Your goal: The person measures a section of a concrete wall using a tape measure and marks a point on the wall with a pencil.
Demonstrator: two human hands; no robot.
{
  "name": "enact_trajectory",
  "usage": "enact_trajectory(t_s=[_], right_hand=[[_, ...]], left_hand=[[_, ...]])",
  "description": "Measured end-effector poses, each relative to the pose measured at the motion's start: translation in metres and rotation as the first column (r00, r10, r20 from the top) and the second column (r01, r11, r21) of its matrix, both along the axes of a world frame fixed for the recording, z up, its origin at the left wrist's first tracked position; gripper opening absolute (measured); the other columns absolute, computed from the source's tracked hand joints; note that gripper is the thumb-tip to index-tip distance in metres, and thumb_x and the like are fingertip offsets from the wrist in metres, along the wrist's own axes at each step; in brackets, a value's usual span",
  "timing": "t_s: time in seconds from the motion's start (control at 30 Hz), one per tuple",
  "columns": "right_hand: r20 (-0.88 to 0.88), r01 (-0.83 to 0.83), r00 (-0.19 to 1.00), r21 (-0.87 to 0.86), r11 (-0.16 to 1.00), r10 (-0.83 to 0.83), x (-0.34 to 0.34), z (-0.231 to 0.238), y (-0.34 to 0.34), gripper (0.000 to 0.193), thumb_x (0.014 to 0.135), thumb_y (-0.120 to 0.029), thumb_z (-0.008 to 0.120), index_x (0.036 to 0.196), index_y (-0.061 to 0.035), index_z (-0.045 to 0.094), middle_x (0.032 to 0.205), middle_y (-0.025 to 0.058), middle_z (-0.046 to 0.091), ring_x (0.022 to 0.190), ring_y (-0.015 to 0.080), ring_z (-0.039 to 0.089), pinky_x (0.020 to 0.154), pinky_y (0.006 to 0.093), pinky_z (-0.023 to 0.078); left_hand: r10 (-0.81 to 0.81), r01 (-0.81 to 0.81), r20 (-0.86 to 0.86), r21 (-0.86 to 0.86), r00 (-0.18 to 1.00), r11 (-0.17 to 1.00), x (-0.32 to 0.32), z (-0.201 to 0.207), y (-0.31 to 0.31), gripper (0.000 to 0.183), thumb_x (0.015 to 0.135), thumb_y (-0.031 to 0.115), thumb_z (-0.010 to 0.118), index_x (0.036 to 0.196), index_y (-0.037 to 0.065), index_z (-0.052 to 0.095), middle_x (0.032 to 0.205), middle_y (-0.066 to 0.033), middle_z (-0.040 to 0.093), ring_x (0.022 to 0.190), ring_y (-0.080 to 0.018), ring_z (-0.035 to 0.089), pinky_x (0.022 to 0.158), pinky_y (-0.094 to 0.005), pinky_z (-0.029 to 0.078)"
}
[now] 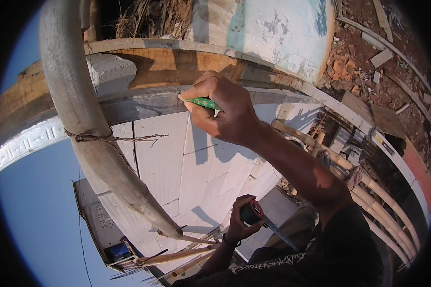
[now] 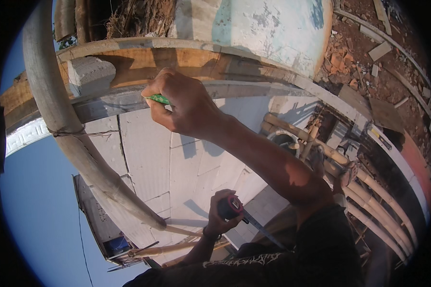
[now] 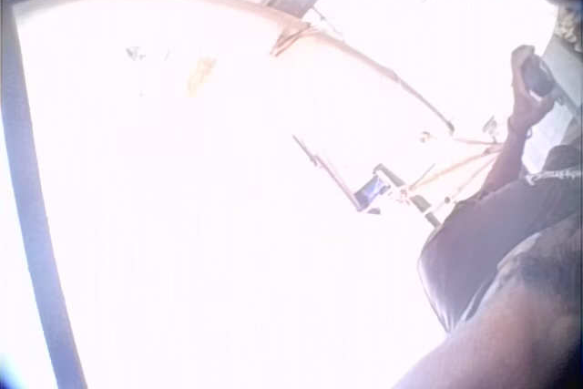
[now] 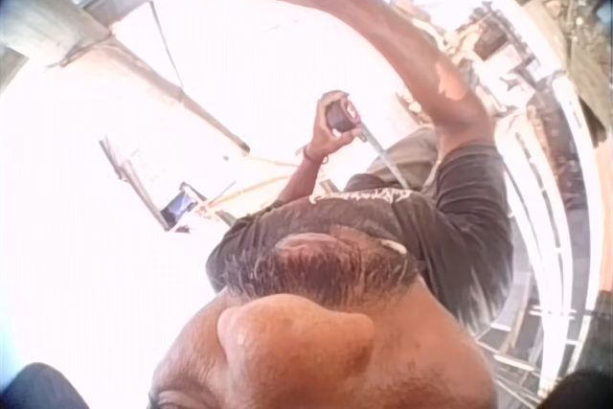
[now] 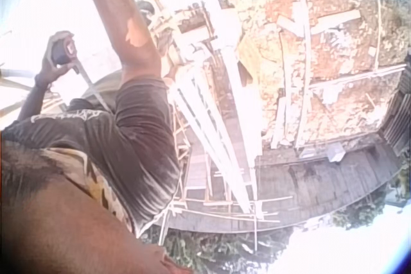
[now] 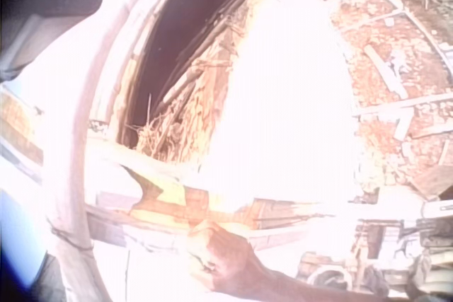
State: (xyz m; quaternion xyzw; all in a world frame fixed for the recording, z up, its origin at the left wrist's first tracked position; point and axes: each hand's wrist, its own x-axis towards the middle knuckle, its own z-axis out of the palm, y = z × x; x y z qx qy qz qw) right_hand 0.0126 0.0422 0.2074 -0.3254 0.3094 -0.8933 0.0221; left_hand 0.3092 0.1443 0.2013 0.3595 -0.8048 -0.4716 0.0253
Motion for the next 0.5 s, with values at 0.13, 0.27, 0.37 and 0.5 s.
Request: enact_trajectory(t_s=[0.13, 0.27, 0.37, 0.5], right_hand=[[0.007, -0.002, 1.0, -0.007, 1.0, 0.002, 0.002, 0.0, -0.001, 0.031, 0.075, 0.012, 0.063, 0.1, -0.0059, 0.061, 0.082, 0.0053, 0.058, 0.071, 0.0132, 0.059, 0.061, 0.0256, 0.047], [-0.037, 0.03, 0.999, 0.001, 1.0, -0.03, -0.002, 0.001, 0.001, 0.028, 0.076, 0.009, 0.065, 0.101, -0.0038, 0.061, 0.083, 0.007, 0.061, 0.07, 0.0135, 0.059, 0.06, 0.0263, 0.048], [0.035, 0.209, 0.976, 0.125, 0.97, -0.215, -0.023, -0.004, 0.007, 0.023, 0.081, 0.002, 0.066, 0.103, -0.0018, 0.06, 0.086, 0.0082, 0.063, 0.068, 0.0122, 0.058, 0.061, 0.0262, 0.049], [0.487, 0.191, 0.831, 0.204, 0.96, -0.269, -0.061, 0.004, 0.056, 0.017, 0.089, -0.01, 0.065, 0.102, -0.0014, 0.061, 0.092, 0.0045, 0.064, 0.076, 0.0097, 0.06, 0.066, 0.0237, 0.05]], left_hand=[[-0.013, 0.013, -0.002, -0.011, 1.0, 1.0, -0.002, 0.003, -0.001, 0.075, 0.067, 0.013, 0.084, 0.129, 0.005, 0.042, 0.126, -0.019, 0.048, 0.115, -0.0276, 0.051, 0.097, -0.0372, 0.042], [-0.008, 0.008, -0.004, -0.003, 1.0, 1.0, -0.004, 0.003, 0.001, 0.075, 0.067, 0.013, 0.084, 0.128, 0.005, 0.042, 0.126, -0.0193, 0.048, 0.116, -0.0275, 0.051, 0.097, -0.0372, 0.043], [-0.017, 0.017, 0.011, -0.024, 1.0, 1.0, -0.011, 0.0, 0.006, 0.074, 0.066, 0.012, 0.084, 0.128, 0.005, 0.043, 0.126, -0.0191, 0.049, 0.115, -0.0276, 0.051, 0.097, -0.0371, 0.043], [0.038, -0.039, -0.028, -0.033, 0.999, 0.999, -0.001, -0.004, 0.011, 0.074, 0.066, 0.011, 0.083, 0.128, 0.005, 0.043, 0.124, -0.0184, 0.049, 0.115, -0.0273, 0.052, 0.096, -0.0367, 0.044]])
